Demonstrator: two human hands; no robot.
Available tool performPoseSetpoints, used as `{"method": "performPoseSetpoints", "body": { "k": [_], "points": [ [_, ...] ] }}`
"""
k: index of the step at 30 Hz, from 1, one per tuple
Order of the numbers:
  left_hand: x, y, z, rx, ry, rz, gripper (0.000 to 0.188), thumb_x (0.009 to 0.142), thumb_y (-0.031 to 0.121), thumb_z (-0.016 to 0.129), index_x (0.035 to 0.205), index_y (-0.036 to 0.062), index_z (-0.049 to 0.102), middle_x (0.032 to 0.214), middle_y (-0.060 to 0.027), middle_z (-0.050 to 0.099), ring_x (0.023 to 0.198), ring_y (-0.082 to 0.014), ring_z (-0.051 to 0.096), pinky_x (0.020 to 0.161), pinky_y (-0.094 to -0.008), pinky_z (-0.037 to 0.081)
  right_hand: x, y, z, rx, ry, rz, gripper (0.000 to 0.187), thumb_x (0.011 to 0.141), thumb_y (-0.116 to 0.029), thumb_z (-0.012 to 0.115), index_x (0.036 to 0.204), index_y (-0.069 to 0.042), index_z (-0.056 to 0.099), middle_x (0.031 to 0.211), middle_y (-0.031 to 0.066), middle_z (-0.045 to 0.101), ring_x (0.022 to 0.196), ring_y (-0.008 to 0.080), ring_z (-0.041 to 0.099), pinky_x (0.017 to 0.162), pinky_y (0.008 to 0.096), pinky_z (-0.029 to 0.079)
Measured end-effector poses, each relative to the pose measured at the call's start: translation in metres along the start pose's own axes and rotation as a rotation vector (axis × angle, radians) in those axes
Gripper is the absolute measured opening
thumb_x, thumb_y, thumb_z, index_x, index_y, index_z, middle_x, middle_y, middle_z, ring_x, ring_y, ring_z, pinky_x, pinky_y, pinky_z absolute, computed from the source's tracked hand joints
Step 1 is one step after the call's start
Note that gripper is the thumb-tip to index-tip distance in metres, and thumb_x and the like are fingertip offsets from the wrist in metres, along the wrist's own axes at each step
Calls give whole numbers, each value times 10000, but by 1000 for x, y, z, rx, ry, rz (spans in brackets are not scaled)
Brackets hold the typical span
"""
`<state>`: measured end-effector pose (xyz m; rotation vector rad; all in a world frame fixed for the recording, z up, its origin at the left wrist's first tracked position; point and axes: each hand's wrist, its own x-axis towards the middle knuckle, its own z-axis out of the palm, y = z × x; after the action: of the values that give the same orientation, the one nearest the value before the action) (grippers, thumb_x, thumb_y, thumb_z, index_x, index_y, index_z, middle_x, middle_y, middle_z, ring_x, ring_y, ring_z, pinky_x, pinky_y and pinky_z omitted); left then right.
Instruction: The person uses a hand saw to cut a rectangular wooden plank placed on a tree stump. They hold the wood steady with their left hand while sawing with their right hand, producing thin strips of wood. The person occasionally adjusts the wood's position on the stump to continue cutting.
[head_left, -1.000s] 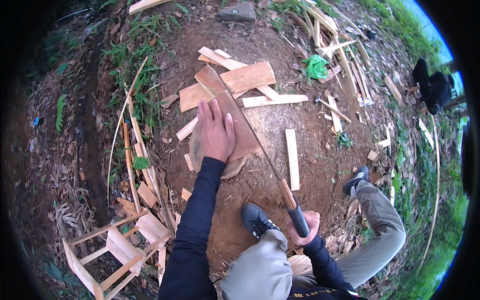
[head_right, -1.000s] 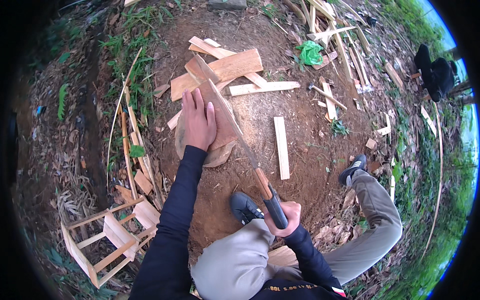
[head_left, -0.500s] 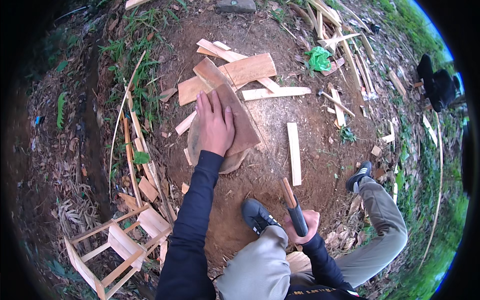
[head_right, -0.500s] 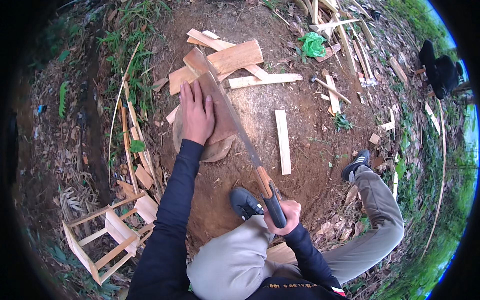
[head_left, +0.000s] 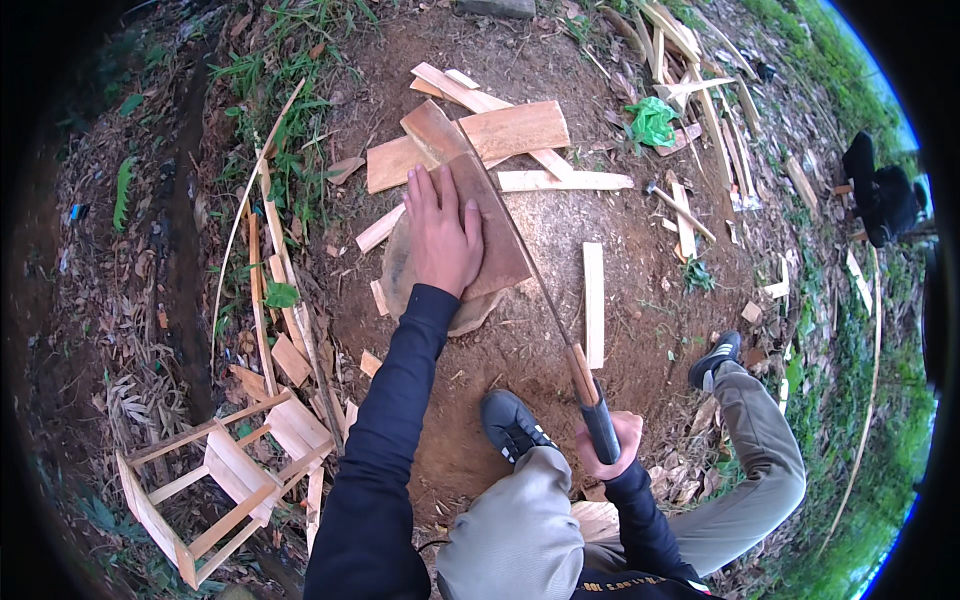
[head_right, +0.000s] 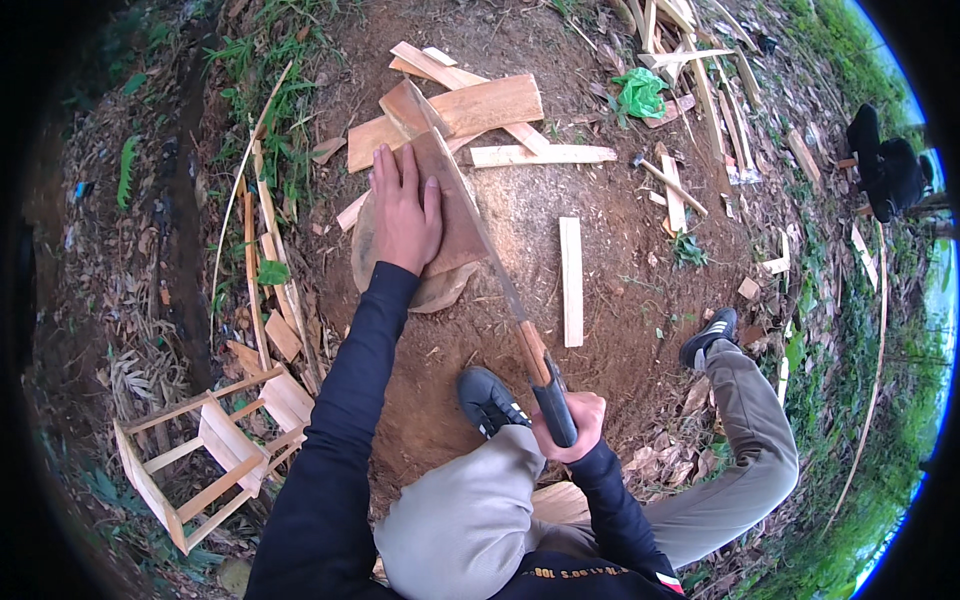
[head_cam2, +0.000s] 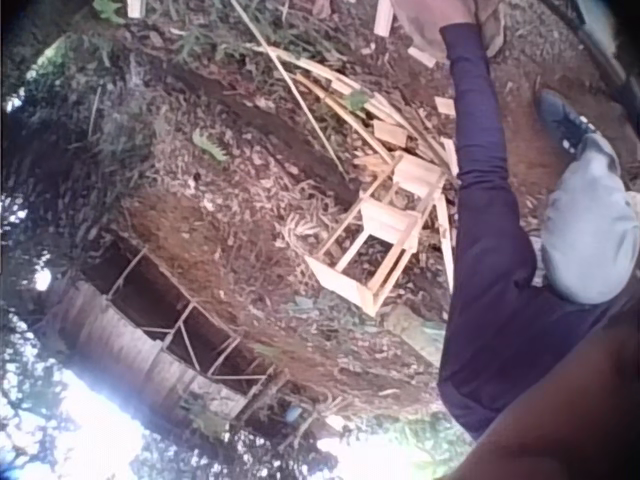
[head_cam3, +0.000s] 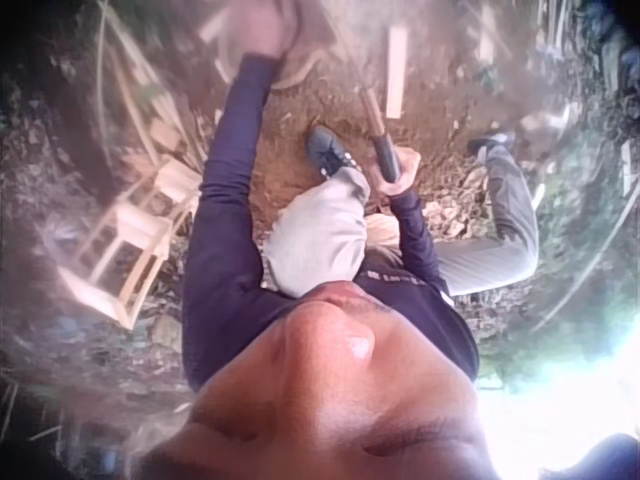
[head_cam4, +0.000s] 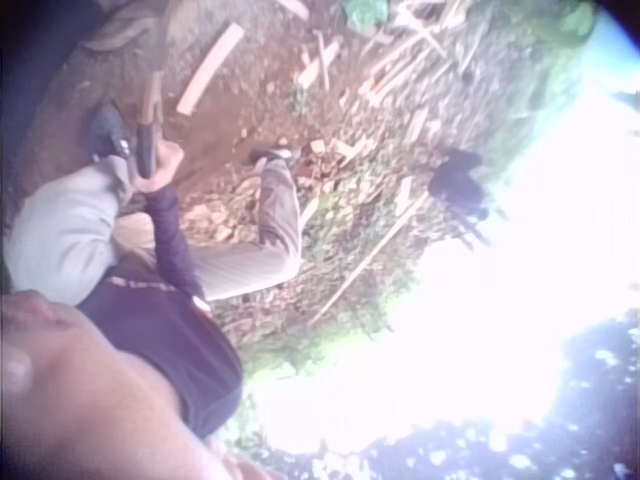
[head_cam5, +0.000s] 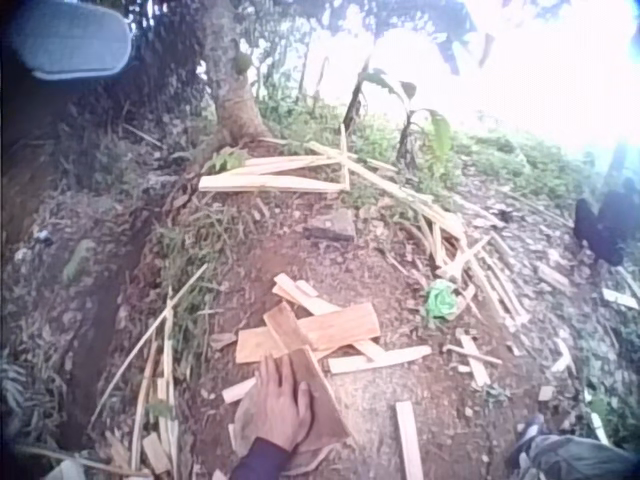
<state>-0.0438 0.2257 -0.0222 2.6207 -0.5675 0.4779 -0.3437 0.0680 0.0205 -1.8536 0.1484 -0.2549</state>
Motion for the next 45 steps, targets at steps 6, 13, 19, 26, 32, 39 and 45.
{"method": "performPoseSetpoints", "body": {
  "k": [6,13,19,26,32,39,45],
  "points": [
    [1,-2,-1,1,10,5,559,986,236,495,1456,-45,380,1513,-342,285,1437,-466,248,1184,-530,197,-12,-1,2,-40,-7,22,52,636,-14,658,670,-49,638,529,81,578,460,245,625,484,320,500],
    [2,-2,-1,10,-11,0,555,982,233,485,1441,-64,391,1498,-351,294,1422,-487,256,1184,-525,207,-28,24,9,-13,1,0,65,640,-49,691,646,-65,628,538,90,586,459,252,617,475,337,491],
    [0,-2,-3,-17,15,2,543,975,221,490,1421,-78,406,1471,-366,308,1405,-509,263,1173,-546,219,-8,19,11,53,-32,52,76,637,-63,708,655,-57,634,563,88,605,493,252,637,501,326,504],
    [1,1,-3,-9,60,68,510,973,201,508,1413,-47,439,1446,-341,363,1368,-491,330,1158,-515,266,-38,-1,-10,-64,-39,48,95,651,-43,675,610,-73,595,505,73,541,432,216,583,468,306,470],
    [2,0,-4,-16,57,-5,518,937,180,538,1376,-83,460,1401,-340,389,1334,-499,353,1135,-536,292,11,2,18,40,-19,113,70,682,-47,700,657,-53,635,545,87,578,467,211,605,483,317,472],
    [3,-2,-4,-26,125,61,482,926,181,552,1315,-100,516,1339,-350,433,1294,-500,389,1115,-536,318,-24,-13,0,23,-15,104,263,676,-9,632,536,-82,422,488,14,436,423,92,464,438,272,388],
    [4,-5,-9,-33,105,47,488,911,177,557,1310,-100,512,1326,-340,432,1282,-494,390,1114,-528,318,-7,-5,12,33,-31,140,172,693,-44,693,590,-53,555,505,61,525,435,145,548,461,293,451]
  ]
}}
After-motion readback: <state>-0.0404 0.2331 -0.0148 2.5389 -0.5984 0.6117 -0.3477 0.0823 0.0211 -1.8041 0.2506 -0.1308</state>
